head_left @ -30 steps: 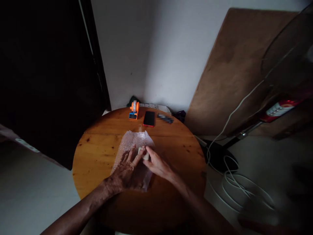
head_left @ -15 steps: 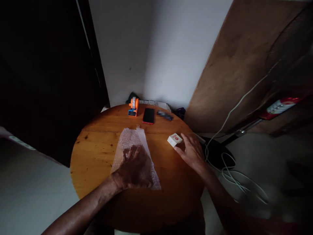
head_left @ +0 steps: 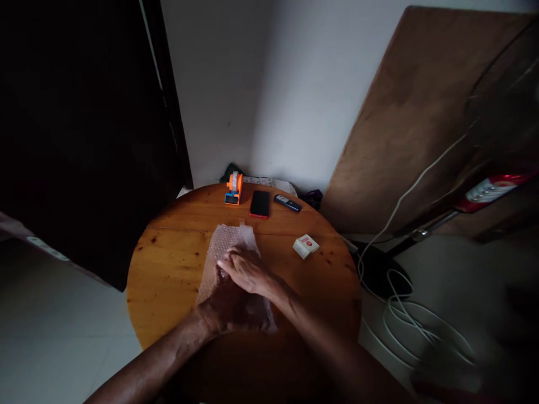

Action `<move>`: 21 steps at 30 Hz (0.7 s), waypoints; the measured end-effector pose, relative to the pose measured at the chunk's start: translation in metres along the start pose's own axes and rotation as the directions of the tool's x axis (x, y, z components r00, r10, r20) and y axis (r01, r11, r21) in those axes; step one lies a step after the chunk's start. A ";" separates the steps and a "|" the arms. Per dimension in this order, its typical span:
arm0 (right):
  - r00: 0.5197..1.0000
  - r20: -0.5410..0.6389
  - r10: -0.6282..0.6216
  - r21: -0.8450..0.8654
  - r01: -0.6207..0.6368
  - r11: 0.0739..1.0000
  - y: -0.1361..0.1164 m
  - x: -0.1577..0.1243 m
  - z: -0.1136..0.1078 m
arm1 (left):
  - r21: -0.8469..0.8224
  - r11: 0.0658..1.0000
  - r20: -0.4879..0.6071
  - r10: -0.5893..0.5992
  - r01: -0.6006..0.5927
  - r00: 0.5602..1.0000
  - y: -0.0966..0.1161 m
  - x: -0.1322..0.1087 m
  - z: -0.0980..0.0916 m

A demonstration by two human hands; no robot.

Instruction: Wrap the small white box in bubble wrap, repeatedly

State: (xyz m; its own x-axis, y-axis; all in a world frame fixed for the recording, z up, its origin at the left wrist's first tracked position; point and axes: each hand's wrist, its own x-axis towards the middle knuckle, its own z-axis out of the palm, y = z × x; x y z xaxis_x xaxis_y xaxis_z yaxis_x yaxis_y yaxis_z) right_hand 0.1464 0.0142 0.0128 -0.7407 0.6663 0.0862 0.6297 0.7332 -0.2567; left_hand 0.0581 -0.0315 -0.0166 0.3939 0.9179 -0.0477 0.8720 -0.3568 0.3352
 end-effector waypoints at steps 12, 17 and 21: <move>0.941 -0.183 0.284 -0.031 -0.294 0.955 0.056 -0.049 0.013 | -0.026 0.998 0.020 0.050 -0.049 0.999 -0.030 -0.010 -0.043; 0.935 -0.190 0.298 0.029 -0.298 0.954 0.063 -0.048 0.015 | 0.047 0.998 -0.087 0.041 -0.037 0.995 -0.050 -0.005 -0.030; 0.938 -0.220 0.268 0.073 -0.258 0.963 0.075 -0.052 0.014 | 0.077 0.996 -0.107 0.042 -0.034 0.993 -0.060 -0.006 -0.018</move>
State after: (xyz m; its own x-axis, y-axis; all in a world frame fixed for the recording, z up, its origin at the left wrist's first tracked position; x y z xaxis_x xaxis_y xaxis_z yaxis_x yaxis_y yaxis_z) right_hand 0.2286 0.0329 -0.0238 -0.4746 0.8512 0.2240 0.7805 0.5247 -0.3398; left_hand -0.0017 -0.0124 -0.0192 0.3965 0.9156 0.0672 0.8780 -0.3996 0.2635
